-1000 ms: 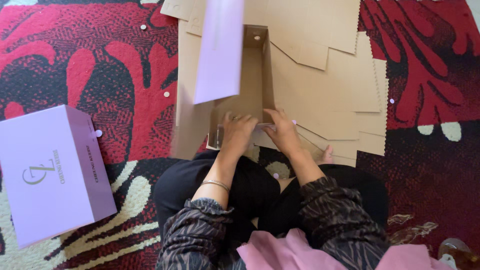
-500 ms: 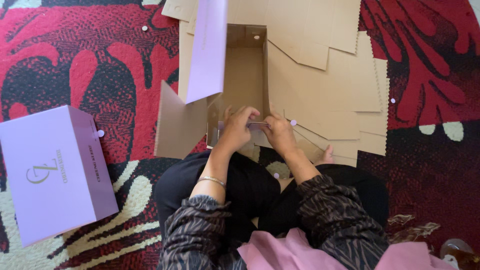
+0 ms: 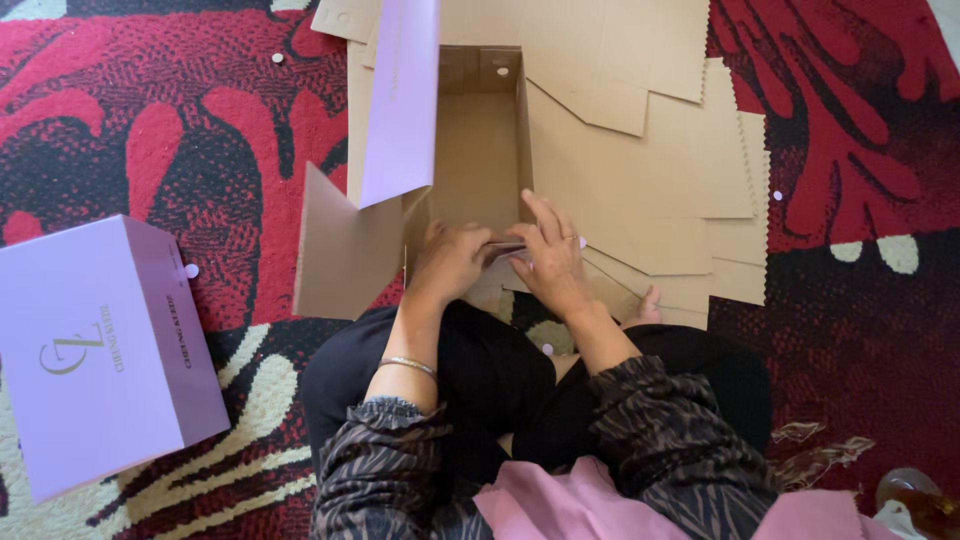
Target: The person assembles a light purple cardboard box by folding the flaps and securing them with small white fasteners. They work on the floor, folding the sides and bottom of the box into shape.
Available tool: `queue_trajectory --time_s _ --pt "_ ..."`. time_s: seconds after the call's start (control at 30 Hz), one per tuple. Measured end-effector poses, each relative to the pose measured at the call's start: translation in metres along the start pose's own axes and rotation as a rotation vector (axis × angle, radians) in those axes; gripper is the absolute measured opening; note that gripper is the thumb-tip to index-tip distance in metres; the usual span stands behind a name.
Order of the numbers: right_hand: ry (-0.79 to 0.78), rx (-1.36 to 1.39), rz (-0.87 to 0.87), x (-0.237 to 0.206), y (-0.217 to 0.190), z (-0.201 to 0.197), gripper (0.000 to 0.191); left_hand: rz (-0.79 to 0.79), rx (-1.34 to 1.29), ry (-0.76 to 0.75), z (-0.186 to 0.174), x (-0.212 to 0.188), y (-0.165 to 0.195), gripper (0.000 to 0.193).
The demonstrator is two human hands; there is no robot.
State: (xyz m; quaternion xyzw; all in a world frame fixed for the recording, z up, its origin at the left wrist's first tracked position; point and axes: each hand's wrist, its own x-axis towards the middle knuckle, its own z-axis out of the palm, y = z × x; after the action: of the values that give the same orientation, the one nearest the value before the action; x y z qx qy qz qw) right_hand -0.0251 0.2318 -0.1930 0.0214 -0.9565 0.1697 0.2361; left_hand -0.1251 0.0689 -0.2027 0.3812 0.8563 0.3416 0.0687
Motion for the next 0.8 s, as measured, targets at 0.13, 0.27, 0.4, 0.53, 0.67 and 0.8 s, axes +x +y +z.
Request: queue_trajectory --time_s 0.13,0.27,0.4,0.53,0.67,0.8 --pt "-0.026 0.057 0.011 -0.003 0.005 0.006 0.051 0.015 -0.062 0.075 -0.005 -0.001 0.001 0.022" --pt "0.004 0.059 -0.087 0.0 0.013 0.0 0.049 0.012 -0.092 0.188 -0.007 0.001 0.004 0.032" --pt "-0.057 0.181 -0.041 0.009 0.018 -0.016 0.042 0.031 -0.09 0.229 -0.009 0.003 0.004 0.032" --pt "-0.132 0.395 0.046 0.02 0.023 -0.034 0.036 0.005 -0.119 0.244 -0.004 0.002 0.002 0.027" --pt "-0.15 0.46 0.076 0.027 0.025 -0.043 0.034 -0.014 -0.191 0.263 0.006 0.003 0.0 0.019" --pt "-0.162 0.514 0.212 0.032 0.025 -0.045 0.029 0.014 -0.23 0.188 0.007 0.001 0.003 0.016"
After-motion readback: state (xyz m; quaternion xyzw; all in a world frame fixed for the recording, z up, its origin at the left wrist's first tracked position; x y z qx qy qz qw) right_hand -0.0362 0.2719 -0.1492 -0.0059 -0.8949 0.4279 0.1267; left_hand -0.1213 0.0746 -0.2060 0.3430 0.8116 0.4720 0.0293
